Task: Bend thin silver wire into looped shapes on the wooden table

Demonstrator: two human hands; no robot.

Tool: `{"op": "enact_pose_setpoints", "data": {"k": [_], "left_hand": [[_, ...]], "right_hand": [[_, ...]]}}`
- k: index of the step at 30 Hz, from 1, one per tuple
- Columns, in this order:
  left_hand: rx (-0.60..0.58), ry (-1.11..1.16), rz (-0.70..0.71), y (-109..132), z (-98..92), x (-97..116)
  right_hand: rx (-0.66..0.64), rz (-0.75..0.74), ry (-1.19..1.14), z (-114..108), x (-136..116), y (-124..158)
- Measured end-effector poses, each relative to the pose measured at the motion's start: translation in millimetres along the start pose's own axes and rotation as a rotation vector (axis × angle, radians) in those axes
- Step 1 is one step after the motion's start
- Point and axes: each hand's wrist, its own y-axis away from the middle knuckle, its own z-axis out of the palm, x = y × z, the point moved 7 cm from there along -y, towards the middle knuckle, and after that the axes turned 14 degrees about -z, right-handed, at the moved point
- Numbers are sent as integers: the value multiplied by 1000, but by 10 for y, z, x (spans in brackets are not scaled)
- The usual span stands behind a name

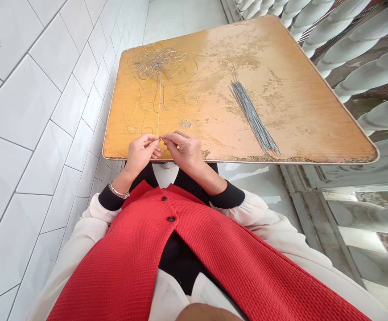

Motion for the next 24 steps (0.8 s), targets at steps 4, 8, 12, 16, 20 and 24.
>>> {"op": "enact_pose_setpoints", "data": {"k": [4, 8, 12, 16, 20, 24], "left_hand": [[5, 41, 35, -58, -43, 28], [17, 69, 23, -102, -83, 35], [13, 84, 12, -135, -93, 39], [-14, 87, -11, -171, -64, 19], [-19, 101, -31, -209, -43, -17], [-28, 120, -33, -245, -32, -56]], "right_hand": [[37, 109, -148, 14, 82, 8], [51, 298, -387, 65, 192, 91], [42, 425, -533, 132, 258, 160], [39, 506, -604, 202, 293, 203], [40, 583, -642, 237, 301, 233], [59, 640, -678, 229, 295, 242]]}}
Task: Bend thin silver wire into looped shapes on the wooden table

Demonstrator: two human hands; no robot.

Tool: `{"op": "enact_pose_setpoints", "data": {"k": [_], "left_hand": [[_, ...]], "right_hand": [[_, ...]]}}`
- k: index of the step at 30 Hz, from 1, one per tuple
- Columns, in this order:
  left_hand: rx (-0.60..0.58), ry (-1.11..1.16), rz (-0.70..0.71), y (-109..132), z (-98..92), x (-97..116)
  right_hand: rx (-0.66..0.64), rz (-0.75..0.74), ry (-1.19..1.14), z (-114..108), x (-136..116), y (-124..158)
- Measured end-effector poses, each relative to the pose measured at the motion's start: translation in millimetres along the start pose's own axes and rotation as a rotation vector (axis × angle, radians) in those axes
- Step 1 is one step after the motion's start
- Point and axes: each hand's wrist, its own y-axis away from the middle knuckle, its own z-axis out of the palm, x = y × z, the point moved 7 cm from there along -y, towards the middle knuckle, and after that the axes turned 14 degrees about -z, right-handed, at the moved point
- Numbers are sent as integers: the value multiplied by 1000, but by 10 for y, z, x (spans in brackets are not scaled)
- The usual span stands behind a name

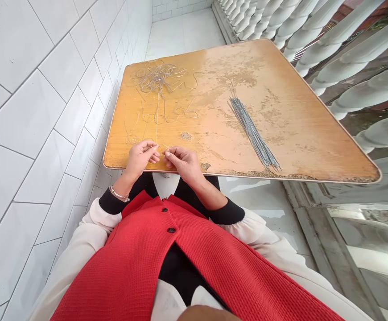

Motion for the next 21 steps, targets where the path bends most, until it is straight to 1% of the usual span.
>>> {"op": "enact_pose_setpoints", "data": {"k": [7, 15, 21], "left_hand": [[-46, -31, 18, -52, 11, -51], [-63, -14, 53, -104, 7, -110], [-72, -25, 65, -75, 12, -105]], "right_hand": [[28, 21, -58, -35, 38, -24], [13, 28, 15, -40, 8, -13], [0, 68, 66, -30, 74, -23]]}}
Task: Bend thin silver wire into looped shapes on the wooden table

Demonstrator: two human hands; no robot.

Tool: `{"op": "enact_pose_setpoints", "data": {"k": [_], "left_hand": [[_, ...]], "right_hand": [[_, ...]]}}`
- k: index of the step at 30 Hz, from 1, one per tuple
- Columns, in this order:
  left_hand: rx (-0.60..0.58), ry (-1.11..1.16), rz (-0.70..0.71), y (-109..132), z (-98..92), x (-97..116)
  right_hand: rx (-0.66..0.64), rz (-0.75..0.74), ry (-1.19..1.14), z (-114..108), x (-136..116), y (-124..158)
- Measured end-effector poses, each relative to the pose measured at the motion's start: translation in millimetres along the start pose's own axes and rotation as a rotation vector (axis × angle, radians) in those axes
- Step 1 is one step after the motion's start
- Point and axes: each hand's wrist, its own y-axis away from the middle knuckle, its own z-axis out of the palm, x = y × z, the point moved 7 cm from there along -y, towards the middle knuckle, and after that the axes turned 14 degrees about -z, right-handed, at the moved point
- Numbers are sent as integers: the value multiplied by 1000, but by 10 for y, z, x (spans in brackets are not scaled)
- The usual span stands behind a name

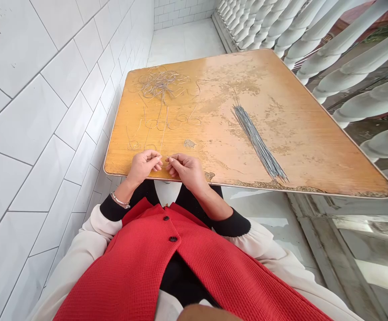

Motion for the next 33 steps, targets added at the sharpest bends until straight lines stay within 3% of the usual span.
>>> {"op": "enact_pose_setpoints", "data": {"k": [33], "left_hand": [[-37, -37, 13, 1, -7, -64]], "right_hand": [[2, -15, 101, -2, 4, 26]]}}
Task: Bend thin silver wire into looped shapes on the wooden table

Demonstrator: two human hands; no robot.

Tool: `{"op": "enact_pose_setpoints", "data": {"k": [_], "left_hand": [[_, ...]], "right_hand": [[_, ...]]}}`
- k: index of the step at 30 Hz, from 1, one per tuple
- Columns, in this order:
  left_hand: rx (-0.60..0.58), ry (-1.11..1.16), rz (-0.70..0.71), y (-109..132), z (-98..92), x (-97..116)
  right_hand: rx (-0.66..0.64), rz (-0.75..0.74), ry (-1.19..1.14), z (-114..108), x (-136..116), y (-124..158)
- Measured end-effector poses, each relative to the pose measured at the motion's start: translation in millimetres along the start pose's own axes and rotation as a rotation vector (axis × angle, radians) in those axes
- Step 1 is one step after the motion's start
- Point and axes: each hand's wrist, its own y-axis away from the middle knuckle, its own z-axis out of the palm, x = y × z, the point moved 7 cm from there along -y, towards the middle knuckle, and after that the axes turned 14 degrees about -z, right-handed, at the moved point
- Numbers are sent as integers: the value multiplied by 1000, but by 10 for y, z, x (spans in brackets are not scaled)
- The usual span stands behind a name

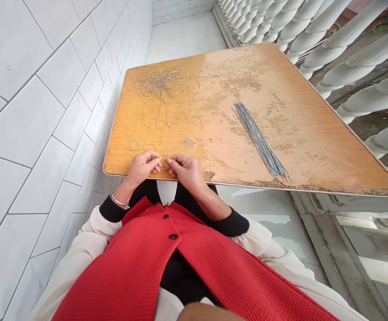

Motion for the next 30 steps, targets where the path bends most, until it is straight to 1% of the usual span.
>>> {"op": "enact_pose_setpoints", "data": {"k": [4, 8, 12, 17, 22, 30], "left_hand": [[11, 49, -11, -47, -15, -25], [41, 97, 15, -65, -48, 2], [46, 88, 10, -48, -50, 42], [47, 70, 1, -36, -46, 55], [26, 62, 12, -37, -29, 57], [16, 41, 0, -39, -10, 52]], "right_hand": [[15, 9, -41, -4, 3, -26], [50, -47, -110, -44, -21, -52], [65, -79, -115, -76, -1, -56], [64, -95, -129, -64, -22, -46], [29, -80, -101, -33, -65, -55], [15, -40, -38, -17, -36, -113]]}}
